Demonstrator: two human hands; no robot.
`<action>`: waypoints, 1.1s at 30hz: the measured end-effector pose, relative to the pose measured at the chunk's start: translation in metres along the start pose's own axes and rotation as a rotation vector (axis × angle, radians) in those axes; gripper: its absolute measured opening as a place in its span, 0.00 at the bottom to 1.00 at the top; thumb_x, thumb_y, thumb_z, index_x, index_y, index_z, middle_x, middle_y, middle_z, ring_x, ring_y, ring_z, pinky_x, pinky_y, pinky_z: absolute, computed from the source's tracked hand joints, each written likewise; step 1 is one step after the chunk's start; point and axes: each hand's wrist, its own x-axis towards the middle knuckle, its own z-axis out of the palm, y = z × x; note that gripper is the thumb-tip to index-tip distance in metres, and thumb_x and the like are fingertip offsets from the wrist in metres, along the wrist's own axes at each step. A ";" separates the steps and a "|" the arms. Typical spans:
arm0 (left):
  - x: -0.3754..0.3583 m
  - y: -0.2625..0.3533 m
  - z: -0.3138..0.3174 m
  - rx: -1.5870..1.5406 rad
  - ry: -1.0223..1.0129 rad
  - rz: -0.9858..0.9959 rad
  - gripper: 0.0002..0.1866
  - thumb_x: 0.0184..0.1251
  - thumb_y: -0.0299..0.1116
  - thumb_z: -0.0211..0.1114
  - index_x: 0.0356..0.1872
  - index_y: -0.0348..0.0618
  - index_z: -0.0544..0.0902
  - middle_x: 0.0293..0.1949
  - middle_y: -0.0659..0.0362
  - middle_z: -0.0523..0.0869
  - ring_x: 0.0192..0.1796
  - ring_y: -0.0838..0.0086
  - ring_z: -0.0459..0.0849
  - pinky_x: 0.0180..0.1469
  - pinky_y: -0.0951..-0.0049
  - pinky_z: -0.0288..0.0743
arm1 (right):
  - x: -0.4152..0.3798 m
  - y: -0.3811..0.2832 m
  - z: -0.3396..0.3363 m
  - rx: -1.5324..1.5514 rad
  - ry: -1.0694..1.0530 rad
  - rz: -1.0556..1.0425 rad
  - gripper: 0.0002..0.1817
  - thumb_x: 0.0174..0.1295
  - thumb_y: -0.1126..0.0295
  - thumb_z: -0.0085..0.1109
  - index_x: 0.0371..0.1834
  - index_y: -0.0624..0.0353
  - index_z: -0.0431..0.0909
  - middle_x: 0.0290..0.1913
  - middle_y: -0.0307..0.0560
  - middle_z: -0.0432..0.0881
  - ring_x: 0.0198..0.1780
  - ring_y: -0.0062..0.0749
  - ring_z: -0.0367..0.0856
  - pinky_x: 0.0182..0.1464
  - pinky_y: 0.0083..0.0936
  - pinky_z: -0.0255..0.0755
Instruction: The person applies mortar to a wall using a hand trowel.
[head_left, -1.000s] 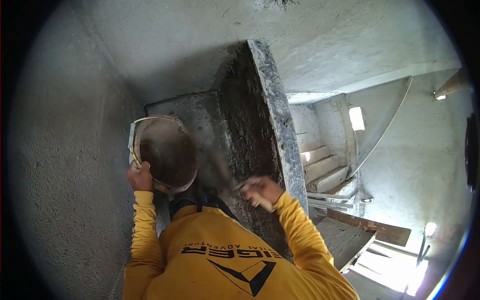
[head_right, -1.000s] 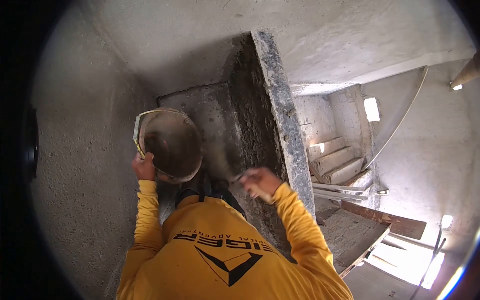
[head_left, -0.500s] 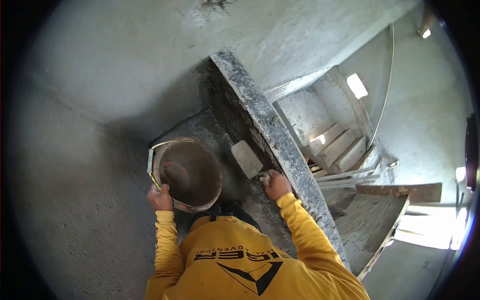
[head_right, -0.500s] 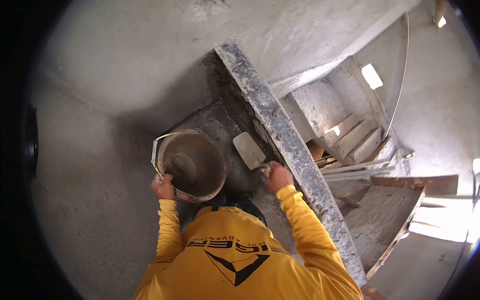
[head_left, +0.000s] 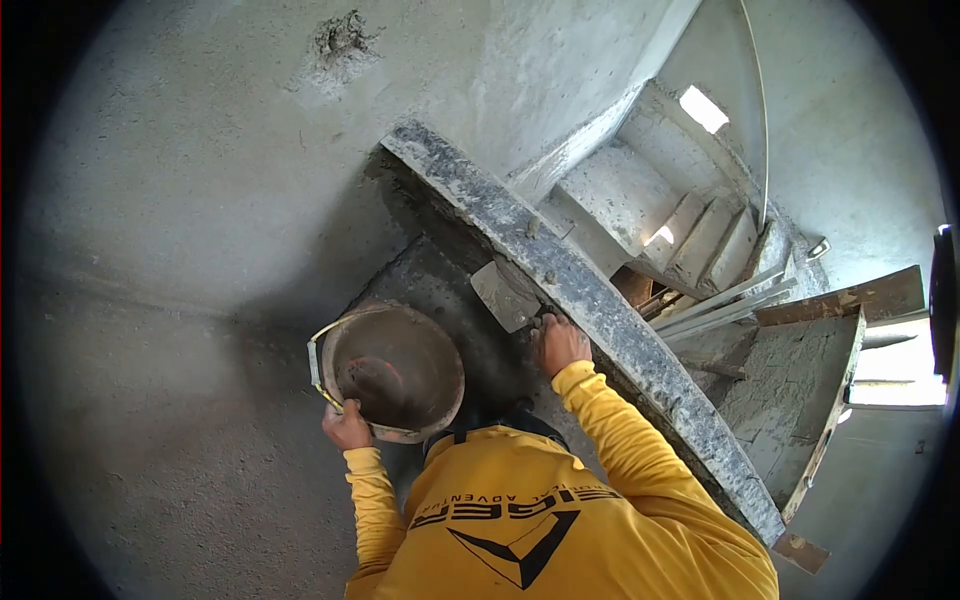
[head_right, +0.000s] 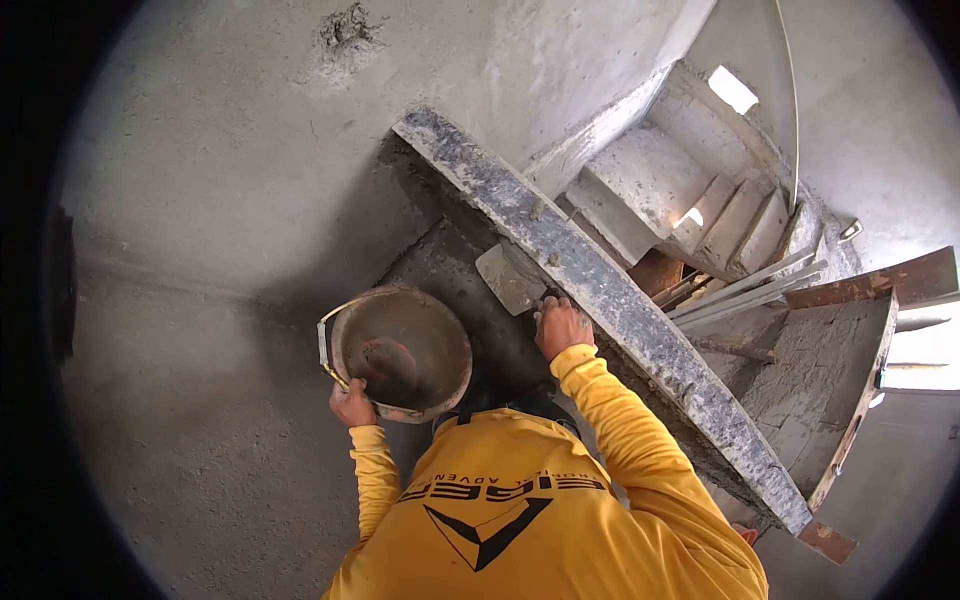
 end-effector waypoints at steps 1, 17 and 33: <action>-0.003 -0.001 0.001 -0.007 0.002 -0.013 0.08 0.59 0.26 0.62 0.34 0.29 0.83 0.27 0.61 0.82 0.29 0.77 0.74 0.34 0.71 0.72 | -0.004 0.002 -0.001 0.021 0.015 0.011 0.16 0.70 0.60 0.60 0.47 0.63 0.77 0.46 0.66 0.84 0.46 0.65 0.85 0.48 0.54 0.79; -0.007 -0.051 0.001 -0.039 0.018 -0.030 0.10 0.58 0.29 0.64 0.32 0.28 0.81 0.24 0.61 0.79 0.28 0.74 0.74 0.33 0.66 0.73 | -0.039 -0.005 -0.060 -0.121 0.115 -0.194 0.11 0.69 0.65 0.61 0.47 0.60 0.78 0.46 0.61 0.82 0.46 0.61 0.84 0.47 0.52 0.78; 0.029 -0.077 -0.039 -0.109 0.163 -0.196 0.11 0.61 0.28 0.64 0.39 0.30 0.84 0.30 0.61 0.85 0.32 0.76 0.78 0.39 0.70 0.76 | 0.071 0.003 -0.027 0.212 -0.106 -0.220 0.14 0.68 0.62 0.67 0.47 0.62 0.86 0.39 0.61 0.88 0.40 0.55 0.89 0.44 0.40 0.81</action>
